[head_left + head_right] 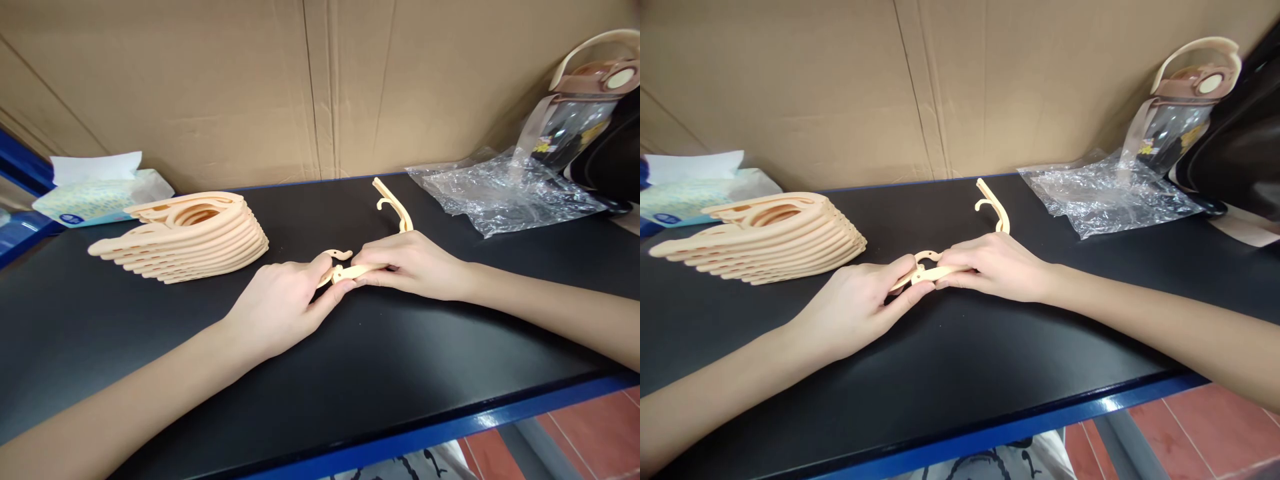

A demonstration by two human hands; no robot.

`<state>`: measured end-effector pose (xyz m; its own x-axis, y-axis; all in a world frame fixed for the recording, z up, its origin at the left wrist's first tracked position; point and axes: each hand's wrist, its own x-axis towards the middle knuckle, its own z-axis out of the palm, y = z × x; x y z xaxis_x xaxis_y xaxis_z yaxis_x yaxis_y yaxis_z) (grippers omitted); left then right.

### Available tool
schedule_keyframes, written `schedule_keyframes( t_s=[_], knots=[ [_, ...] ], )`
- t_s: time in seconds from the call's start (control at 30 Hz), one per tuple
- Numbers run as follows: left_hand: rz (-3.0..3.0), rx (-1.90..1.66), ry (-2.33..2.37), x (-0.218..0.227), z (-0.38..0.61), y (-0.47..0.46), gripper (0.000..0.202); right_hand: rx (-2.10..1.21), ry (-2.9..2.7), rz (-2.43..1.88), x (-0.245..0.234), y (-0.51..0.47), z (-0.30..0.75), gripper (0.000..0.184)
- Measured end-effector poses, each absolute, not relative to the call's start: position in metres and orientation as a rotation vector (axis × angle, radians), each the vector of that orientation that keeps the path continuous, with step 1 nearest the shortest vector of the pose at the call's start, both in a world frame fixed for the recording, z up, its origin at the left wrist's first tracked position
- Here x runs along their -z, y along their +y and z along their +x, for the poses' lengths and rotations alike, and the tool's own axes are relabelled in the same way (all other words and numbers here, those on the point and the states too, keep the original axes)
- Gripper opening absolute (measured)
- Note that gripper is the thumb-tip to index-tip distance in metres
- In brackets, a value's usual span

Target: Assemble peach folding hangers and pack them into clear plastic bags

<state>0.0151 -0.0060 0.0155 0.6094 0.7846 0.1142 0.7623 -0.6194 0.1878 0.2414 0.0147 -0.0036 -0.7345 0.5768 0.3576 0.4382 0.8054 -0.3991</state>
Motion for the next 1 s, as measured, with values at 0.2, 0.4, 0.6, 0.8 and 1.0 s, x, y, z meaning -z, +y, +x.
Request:
schedule_keyframes(
  t_s=[0.2, 0.4, 0.6, 0.8, 1.0],
  knots=[
    [2.774, -0.288, 1.273, -0.0114, 0.0139, -0.0045, 0.035, -0.399, -2.519, -0.757, 0.0034, 0.0152, 0.2418, 0.028],
    [2.843, -0.367, 1.198, -0.0097, 0.0134, -0.0036, 0.029, -0.404, -2.525, -0.728, 0.0029, 0.0156, 0.2428, 0.027],
    [2.891, -0.376, 1.176, -0.0091, 0.0125, -0.0041, 0.029, -0.449, -2.529, -0.703, 0.0035, 0.0160, 0.2431, 0.025],
    [2.891, -0.296, 1.242, -0.0113, 0.0136, -0.0058, 0.030, -0.477, -2.531, -0.727, 0.0033, 0.0145, 0.2429, 0.026],
    [3.000, -0.250, 1.259, -0.0110, 0.0117, -0.0039, 0.032, -0.522, -2.542, -0.749, 0.0030, 0.0150, 0.2434, 0.028]
  ],
)
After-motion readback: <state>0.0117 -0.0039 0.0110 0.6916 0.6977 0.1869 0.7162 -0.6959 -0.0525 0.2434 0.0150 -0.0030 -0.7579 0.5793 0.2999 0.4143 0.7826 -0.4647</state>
